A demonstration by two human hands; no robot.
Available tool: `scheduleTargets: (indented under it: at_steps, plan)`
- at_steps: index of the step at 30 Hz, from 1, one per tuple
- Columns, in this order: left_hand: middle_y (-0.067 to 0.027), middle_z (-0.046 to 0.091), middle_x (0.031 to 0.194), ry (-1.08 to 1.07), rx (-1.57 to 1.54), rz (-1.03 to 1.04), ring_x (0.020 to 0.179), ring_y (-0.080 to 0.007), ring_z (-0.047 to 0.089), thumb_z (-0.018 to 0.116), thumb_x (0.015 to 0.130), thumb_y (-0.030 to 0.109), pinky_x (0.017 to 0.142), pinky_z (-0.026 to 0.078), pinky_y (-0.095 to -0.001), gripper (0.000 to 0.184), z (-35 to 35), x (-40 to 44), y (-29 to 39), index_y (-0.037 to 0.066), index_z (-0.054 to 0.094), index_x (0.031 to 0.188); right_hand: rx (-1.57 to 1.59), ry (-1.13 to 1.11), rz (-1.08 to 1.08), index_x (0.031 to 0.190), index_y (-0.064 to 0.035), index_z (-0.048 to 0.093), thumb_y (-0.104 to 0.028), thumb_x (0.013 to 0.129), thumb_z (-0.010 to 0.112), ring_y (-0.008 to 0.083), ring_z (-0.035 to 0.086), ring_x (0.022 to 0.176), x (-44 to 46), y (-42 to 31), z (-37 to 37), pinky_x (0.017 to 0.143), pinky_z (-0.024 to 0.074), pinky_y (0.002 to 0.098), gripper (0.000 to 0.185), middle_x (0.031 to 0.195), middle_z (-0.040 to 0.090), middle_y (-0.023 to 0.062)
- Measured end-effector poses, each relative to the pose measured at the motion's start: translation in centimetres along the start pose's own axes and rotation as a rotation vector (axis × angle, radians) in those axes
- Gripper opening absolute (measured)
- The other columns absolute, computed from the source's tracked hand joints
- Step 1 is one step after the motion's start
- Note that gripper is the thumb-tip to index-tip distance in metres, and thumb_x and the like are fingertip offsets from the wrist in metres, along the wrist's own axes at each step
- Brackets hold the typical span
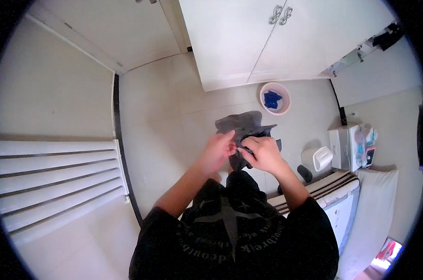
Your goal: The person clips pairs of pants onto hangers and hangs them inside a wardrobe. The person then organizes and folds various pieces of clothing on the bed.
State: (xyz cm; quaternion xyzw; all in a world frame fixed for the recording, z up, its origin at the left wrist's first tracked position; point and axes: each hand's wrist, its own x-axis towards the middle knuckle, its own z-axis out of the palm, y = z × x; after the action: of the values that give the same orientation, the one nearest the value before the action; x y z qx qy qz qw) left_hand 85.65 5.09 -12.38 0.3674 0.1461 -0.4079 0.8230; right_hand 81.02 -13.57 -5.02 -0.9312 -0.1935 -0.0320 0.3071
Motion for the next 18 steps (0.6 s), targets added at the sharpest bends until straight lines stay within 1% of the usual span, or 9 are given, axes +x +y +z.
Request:
scheduleTargets:
  at_steps: [3,6,7,9,12,13,15,18]
  plan:
    - [-0.0042,0.067,0.086,-0.019,-0.162,0.026,0.077,-0.0141,0.063,0.064,0.099,0.026,0.071,0.051,-0.0278,0.022,2.0,-0.9,0.2,0.006,0.066,0.093,0.197,0.076,0.11,0.091,-0.0062,0.065,-0.022,0.089,0.07,0.0337,0.066,0.069,-0.2,-1.0,-1.1,0.06,0.0525,0.0419,0.017,0.078,0.065,0.0117]
    - [-0.0052,0.067,0.086,-0.046,-0.132,0.103,0.077,-0.0144,0.063,0.065,0.098,0.025,0.07,0.052,-0.0277,0.022,1.5,-0.5,-0.6,0.004,0.065,0.092,0.314,0.164,0.227,0.094,-0.0059,0.066,-0.02,0.09,0.069,0.0335,0.067,0.07,-0.6,-0.5,0.0,0.062,0.0533,0.0401,0.015,0.082,0.066,0.0121]
    - [-0.0055,0.066,0.086,-0.013,-0.093,0.125,0.077,-0.0144,0.063,0.065,0.098,0.025,0.071,0.052,-0.0282,0.022,1.6,-0.5,-0.7,0.004,0.065,0.092,0.367,0.137,0.243,0.092,-0.0055,0.065,-0.014,0.09,0.068,0.0339,0.067,0.071,-0.5,-0.8,-0.3,0.061,0.053,0.0411,0.01,0.084,0.066,0.013]
    - [-0.0061,0.066,0.086,0.054,-0.015,0.174,0.077,-0.0143,0.064,0.066,0.098,0.025,0.071,0.052,-0.0292,0.023,2.0,-0.7,-0.7,0.003,0.065,0.091,0.253,0.152,0.182,0.089,-0.006,0.064,-0.015,0.087,0.069,0.0333,0.067,0.07,-0.4,-0.5,0.1,0.06,0.0526,0.0415,0.01,0.082,0.066,0.0124]
    - [-0.0066,0.066,0.084,0.202,0.172,0.243,0.075,-0.0131,0.064,0.067,0.097,0.023,0.068,0.053,-0.0298,0.024,3.2,-1.8,-0.7,0.001,0.064,0.09,0.08,0.145,0.11,0.083,-0.0074,0.061,-0.016,0.084,0.069,0.0321,0.066,0.068,0.0,-0.5,0.5,0.058,0.0517,0.0422,0.012,0.079,0.064,0.0109]
    - [-0.0063,0.067,0.084,0.238,0.212,0.283,0.072,-0.0127,0.063,0.067,0.097,0.022,0.064,0.053,-0.0292,0.022,2.8,-1.7,-1.1,0.001,0.063,0.091,0.024,0.137,0.09,0.081,-0.008,0.06,-0.016,0.082,0.069,0.0317,0.066,0.068,0.1,-0.6,0.9,0.057,0.0514,0.0424,0.013,0.078,0.064,0.0103]
    - [-0.0058,0.067,0.084,0.312,0.292,0.363,0.066,-0.0119,0.062,0.067,0.097,0.018,0.057,0.052,-0.028,0.017,2.2,-1.1,-2.1,0.003,0.061,0.092,-0.037,0.113,0.111,0.076,-0.008,0.058,-0.016,0.078,0.069,0.0302,0.065,0.066,0.3,-0.7,1.2,0.056,0.0506,0.0413,0.014,0.073,0.063,0.0083]
    - [-0.0049,0.067,0.079,0.451,0.564,0.453,0.063,-0.0096,0.06,0.066,0.097,0.017,0.056,0.05,-0.0279,0.018,1.7,-1.1,-2.9,0.0,0.061,0.09,-0.081,0.112,0.16,0.071,-0.0085,0.057,-0.016,0.074,0.069,0.0292,0.065,0.065,0.4,-1.0,2.4,0.055,0.0502,0.0405,0.015,0.068,0.062,0.0072]
